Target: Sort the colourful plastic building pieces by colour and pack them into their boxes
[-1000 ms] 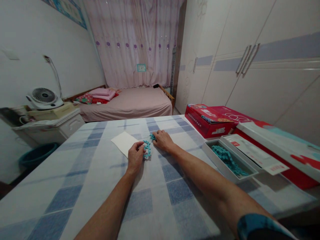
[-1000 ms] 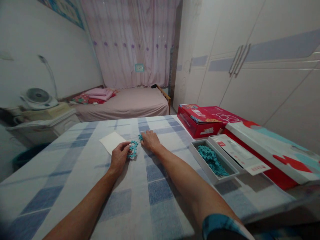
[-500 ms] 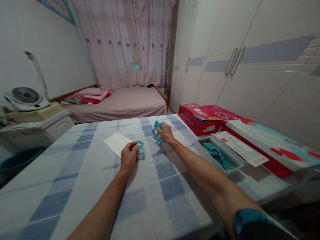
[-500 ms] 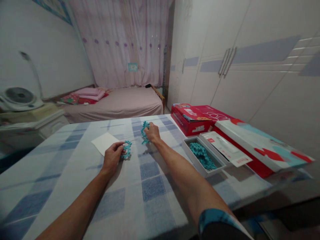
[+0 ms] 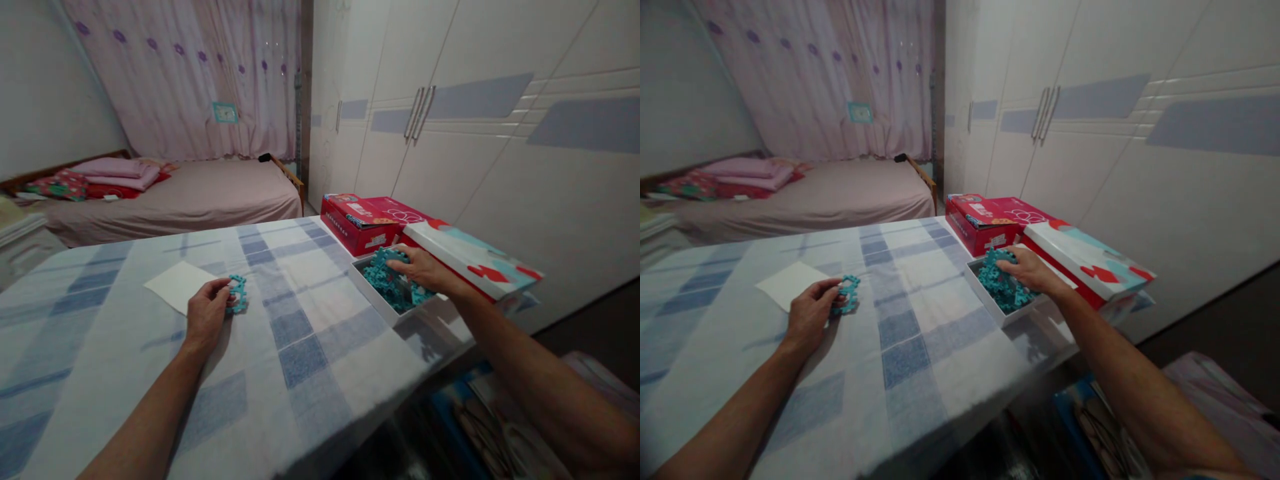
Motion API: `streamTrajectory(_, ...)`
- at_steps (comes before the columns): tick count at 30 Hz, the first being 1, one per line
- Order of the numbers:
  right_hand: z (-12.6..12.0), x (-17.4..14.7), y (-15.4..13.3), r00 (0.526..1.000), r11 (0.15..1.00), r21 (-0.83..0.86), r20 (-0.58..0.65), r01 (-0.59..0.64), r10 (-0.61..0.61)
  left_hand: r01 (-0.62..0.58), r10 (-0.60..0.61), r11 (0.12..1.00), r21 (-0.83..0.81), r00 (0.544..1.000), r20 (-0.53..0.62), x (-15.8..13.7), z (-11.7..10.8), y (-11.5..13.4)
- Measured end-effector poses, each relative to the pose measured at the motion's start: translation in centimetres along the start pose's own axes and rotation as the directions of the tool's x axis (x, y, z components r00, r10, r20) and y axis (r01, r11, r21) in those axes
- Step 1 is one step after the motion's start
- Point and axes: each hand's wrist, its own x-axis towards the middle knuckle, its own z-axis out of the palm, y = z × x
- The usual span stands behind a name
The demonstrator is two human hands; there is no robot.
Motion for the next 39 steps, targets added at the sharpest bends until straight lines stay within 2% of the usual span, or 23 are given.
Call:
streamTrajectory(2, 0.1, -0.6, 0.6, 0.998, 1.0, 0.007, 0.068, -0.014, 0.014, 0.004, -0.004, 1.0, 0.013, 1.0, 0.002, 0.0, 0.0, 0.0)
streamTrajectory(6, 0.0, -1.0, 0.1, 0.999, 0.998, -0.061, 0.046, -0.02, 0.023, 0.014, -0.014, 1.0, 0.015, 1.0, 0.001, 0.2, 0.0, -0.1)
streamTrajectory(10, -1.2, -0.9, -0.3, 0.989, 0.99, -0.116, 0.111, -0.081, 0.094, 0.02, -0.02, 1.0, 0.01, 1.0, 0.0, 0.3, -0.1, -0.3)
streamTrajectory(14, -0.6, -1.0, 0.2, 0.98, 0.942, -0.334, 0.17, -0.041, 0.103, 0.014, -0.015, 0.999, 0.034, 1.0, 0.02, 0.4, -0.2, -0.5)
streamTrajectory(17, 0.8, -1.2, 0.5, 0.98, 0.837, -0.542, 0.109, -0.079, 0.164, 0.025, -0.026, 0.999, 0.032, 0.999, 0.023, 0.4, -0.2, -0.4)
streamTrajectory(20, 1.3, -1.5, 0.6, 0.989, 0.776, -0.618, -0.012, -0.123, 0.147, 0.03, -0.031, 0.999, 0.025, 0.999, 0.023, 0.3, -0.2, -0.3)
streamTrajectory(24, -0.5, -1.7, 0.7, 0.983, 0.792, -0.588, -0.164, -0.163, 0.081, 0.032, -0.033, 0.999, 0.03, 0.999, 0.024, 0.2, -0.1, -0.2)
streamTrajectory(28, -1.6, -0.7, 0.5, 0.962, 0.931, -0.298, -0.23, -0.211, 0.145, 0.033, -0.034, 0.998, 0.044, 0.999, 0.021, 0.2, -0.1, -0.1)
streamTrajectory(31, -0.3, 1.3, 0.3, 0.947, 0.963, -0.173, -0.283, -0.206, 0.152, 0.027, -0.029, 0.998, 0.054, 0.999, 0.022, 0.2, -0.1, -0.1)
streamTrajectory(35, 2.3, 4.0, 0.1, 0.955, 0.972, -0.186, -0.285, -0.143, 0.086, 0.048, -0.049, 0.998, 0.046, 0.999, 0.018, 0.2, -0.1, 0.0)
streamTrajectory(39, 3.0, 3.1, 0.5, 0.947, 0.953, -0.301, -0.313, -0.025, -0.074, 0.045, -0.047, 0.998, 0.04, 0.998, 0.037, 0.2, -0.1, -0.1)
